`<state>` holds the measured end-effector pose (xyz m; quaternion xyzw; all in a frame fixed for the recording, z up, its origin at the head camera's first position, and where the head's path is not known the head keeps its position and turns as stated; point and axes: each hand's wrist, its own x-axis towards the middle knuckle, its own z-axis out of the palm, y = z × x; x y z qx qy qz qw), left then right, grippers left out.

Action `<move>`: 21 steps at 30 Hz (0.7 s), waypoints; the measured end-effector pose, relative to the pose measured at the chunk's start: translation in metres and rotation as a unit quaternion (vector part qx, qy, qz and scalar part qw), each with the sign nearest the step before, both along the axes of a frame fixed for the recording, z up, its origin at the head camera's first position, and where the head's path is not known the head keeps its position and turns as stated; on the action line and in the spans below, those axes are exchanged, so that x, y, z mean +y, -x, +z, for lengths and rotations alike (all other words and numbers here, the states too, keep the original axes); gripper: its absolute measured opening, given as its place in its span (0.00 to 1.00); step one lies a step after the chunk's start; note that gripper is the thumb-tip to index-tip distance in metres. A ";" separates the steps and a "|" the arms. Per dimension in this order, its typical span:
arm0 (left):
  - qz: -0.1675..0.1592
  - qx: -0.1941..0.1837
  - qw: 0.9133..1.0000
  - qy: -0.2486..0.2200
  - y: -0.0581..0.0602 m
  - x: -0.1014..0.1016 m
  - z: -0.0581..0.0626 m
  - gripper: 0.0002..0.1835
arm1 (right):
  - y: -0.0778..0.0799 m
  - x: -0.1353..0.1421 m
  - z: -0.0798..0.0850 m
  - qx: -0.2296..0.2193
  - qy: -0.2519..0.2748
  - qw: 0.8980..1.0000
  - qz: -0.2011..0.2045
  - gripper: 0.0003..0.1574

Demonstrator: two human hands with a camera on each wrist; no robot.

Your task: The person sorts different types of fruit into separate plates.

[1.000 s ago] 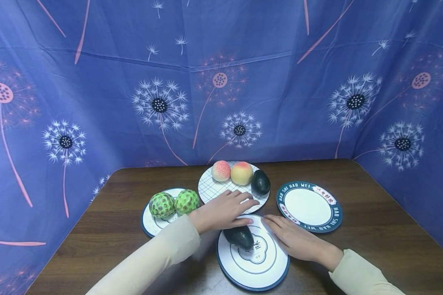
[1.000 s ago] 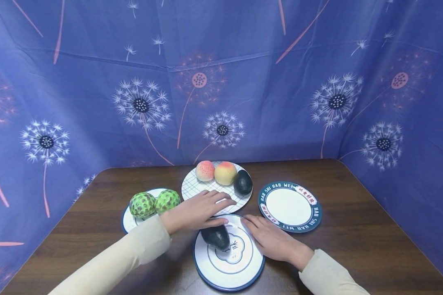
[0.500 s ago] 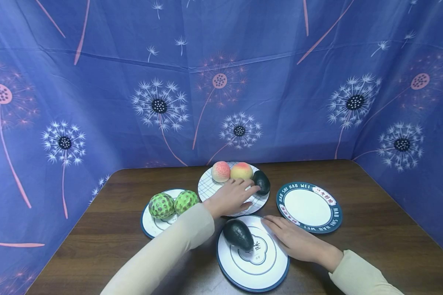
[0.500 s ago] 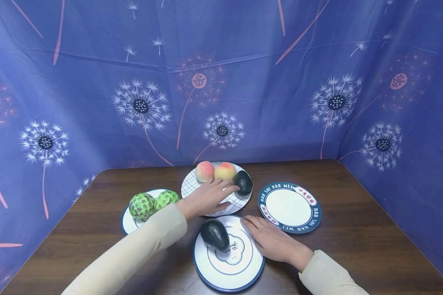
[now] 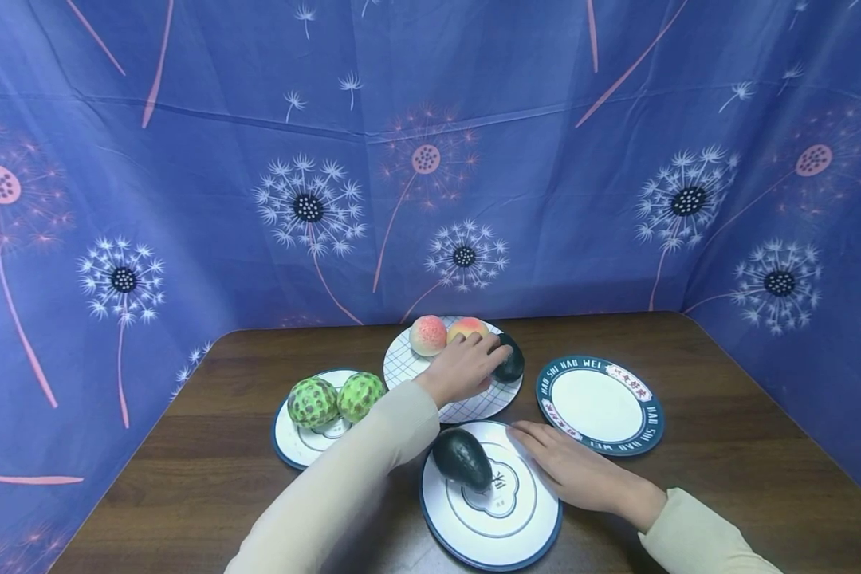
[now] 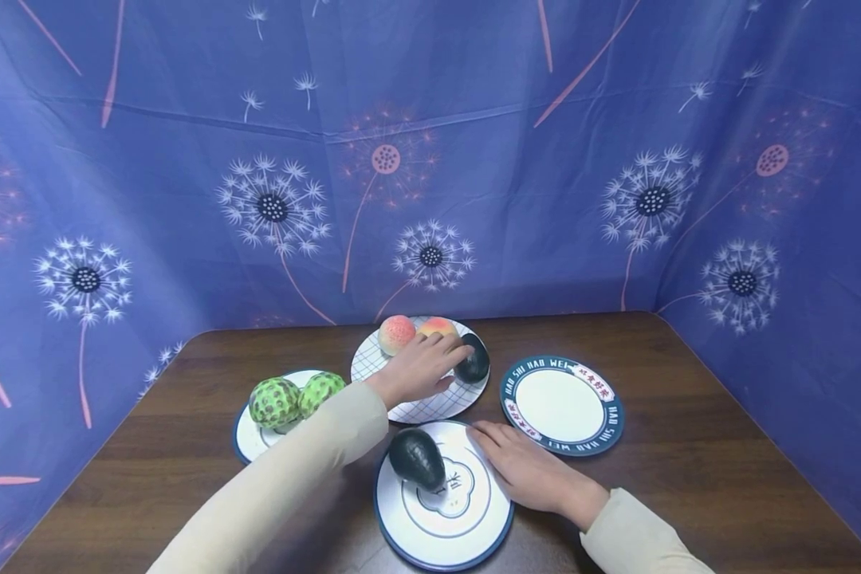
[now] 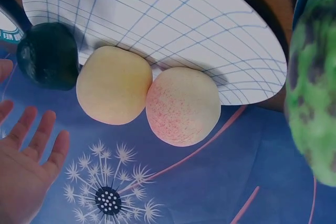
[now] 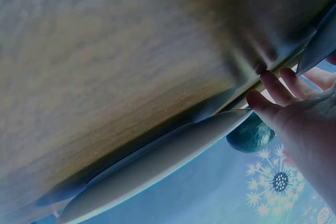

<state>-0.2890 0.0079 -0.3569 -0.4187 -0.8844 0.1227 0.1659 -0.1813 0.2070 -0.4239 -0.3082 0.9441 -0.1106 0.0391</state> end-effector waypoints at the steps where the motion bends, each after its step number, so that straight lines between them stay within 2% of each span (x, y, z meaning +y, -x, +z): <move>1: 0.003 0.000 1.000 0.005 0.001 0.002 0.000 0.31 | 0.000 0.000 0.000 -0.001 0.000 1.000 -0.001 0.33; 12: 0.035 0.000 0.997 0.070 0.011 0.017 0.000 0.32 | 0.000 -0.001 0.000 0.001 -0.002 1.000 -0.002 0.33; 21: 0.048 0.005 0.994 0.095 0.014 0.022 -0.005 0.35 | 0.001 0.000 -0.001 0.004 -0.002 1.000 -0.001 0.32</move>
